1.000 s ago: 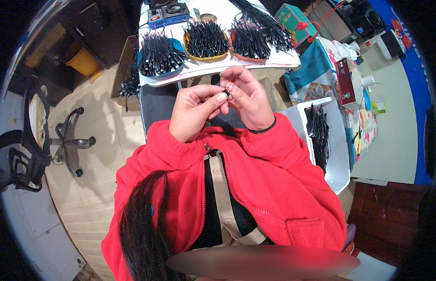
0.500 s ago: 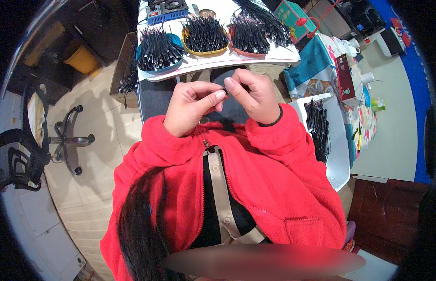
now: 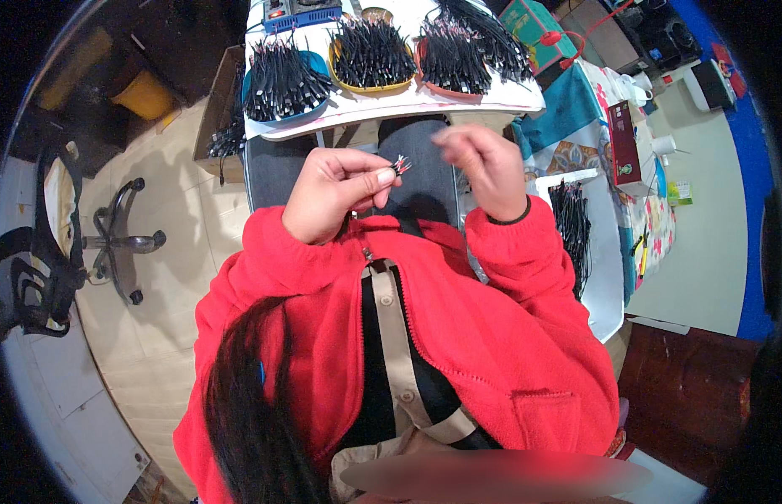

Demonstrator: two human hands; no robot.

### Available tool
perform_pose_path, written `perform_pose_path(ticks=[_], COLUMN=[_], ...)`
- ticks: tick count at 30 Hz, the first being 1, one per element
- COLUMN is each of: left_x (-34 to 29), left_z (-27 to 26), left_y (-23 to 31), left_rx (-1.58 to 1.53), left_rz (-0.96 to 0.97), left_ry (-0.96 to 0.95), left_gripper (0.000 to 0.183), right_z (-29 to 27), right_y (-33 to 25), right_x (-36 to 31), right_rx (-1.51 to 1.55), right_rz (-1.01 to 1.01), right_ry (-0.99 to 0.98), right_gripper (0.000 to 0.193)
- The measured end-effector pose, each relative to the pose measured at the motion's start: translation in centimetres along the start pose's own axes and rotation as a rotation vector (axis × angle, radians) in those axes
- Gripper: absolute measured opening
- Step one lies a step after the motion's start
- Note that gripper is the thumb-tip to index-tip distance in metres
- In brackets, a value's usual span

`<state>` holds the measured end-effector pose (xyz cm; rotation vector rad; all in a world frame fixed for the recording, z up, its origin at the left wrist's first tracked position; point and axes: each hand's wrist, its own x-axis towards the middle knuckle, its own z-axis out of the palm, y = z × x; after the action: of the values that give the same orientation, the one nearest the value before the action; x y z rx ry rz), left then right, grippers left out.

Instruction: The person repeatedly picks small black cable-like components from trays on a table, manipulates them with both hands, and places them back. The task involves handling multiple similar items one at a time without visible tools.

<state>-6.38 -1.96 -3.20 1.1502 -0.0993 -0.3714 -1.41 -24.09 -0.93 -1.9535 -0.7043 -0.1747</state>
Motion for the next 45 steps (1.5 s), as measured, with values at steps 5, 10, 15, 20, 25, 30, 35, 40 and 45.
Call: perform_pose_path(ticks=[5,10,15,20,25,30,35,40,45], left_x=[-0.1,-0.7,-0.9,-0.6,-0.4,-0.4,-0.7,-0.7,-1.2], left_z=[0.0,0.3,1.1,1.9,1.5,1.3,1.6,2.2,1.6], left_y=[0.2,0.6,0.3,-0.9,-0.9,-0.8,-1.4,-2.1,-1.9], left_rx=[-0.071,-0.050,0.448,1.277,0.857,0.525,0.613,1.141,0.776], left_rz=[-0.027,-0.025,0.329,1.031,0.669,0.397,0.460,0.963,0.576], left_ry=[-0.097,-0.128,0.002,0.157,0.152,0.137,0.163,0.216,0.165], left_gripper=[0.014,0.015,0.013,0.008,0.011,0.011,0.009,0.012,0.016], right_z=[0.4,0.5,0.7,2.0,1.3,1.1,1.7,1.7,1.2], right_y=[-1.8,-2.7,-1.9,-0.5,-0.7,-1.5,-1.1,-0.3,-0.7], right_x=[0.4,0.5,-0.3,-2.1,-2.1,-0.9,-1.3,-2.5,-2.6], right_rx=[-0.211,-0.206,-0.179,0.651,0.202,-0.390,-0.346,0.683,0.467], right_rz=[-0.483,-0.560,-0.397,0.443,0.163,-0.449,-0.410,0.540,0.339], right_ry=[-0.070,-0.070,-0.142,-0.311,-0.172,0.002,-0.050,-0.335,-0.265], right_gripper=[0.030,0.023,0.014,0.015,0.014,0.022,0.017,0.013,0.016])
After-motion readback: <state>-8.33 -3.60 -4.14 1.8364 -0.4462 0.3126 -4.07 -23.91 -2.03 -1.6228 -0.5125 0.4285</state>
